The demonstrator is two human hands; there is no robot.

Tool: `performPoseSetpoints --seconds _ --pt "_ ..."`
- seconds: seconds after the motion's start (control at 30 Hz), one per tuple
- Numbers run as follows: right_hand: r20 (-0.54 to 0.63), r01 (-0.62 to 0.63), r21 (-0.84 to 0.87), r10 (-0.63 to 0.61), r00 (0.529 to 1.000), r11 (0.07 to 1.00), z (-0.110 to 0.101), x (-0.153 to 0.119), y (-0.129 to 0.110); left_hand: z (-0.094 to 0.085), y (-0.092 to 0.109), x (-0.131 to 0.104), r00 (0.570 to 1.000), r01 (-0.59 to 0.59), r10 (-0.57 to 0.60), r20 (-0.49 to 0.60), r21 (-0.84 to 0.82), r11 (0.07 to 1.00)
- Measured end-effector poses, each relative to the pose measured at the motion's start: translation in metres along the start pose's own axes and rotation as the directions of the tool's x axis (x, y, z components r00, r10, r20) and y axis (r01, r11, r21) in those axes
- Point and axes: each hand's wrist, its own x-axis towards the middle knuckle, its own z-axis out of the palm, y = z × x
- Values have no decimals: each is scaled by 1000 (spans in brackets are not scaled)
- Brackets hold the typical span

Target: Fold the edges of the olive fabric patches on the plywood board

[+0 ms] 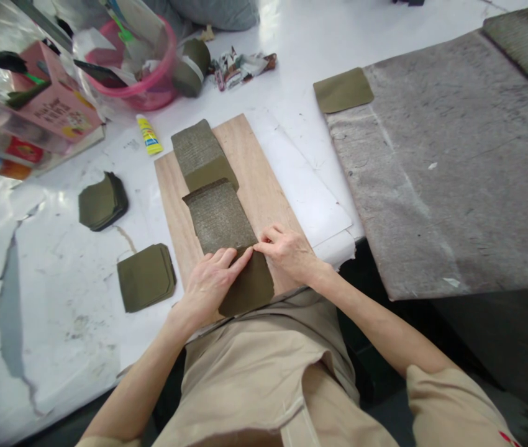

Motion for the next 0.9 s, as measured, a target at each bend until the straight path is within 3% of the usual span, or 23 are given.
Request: performPoseSetpoints --seconds 0.3,0.47,0.67,0.9 --pt "-64 -126 55 129 990 990 -2 -7 0 -2 3 7 999 24 -24 -26 -8 1000" --pt "-80 -184 149 198 977 972 -3 -3 -7 18 3 -8 985 86 -93 -145 -55 995" --pt "-20 -180 144 185 983 973 -4 9 -18 53 6 -34 904 139 -207 -373 -201 970" --pt "100 -186 65 179 979 980 -9 27 -22 61 6 -44 791 250 -420 -445 -393 885"
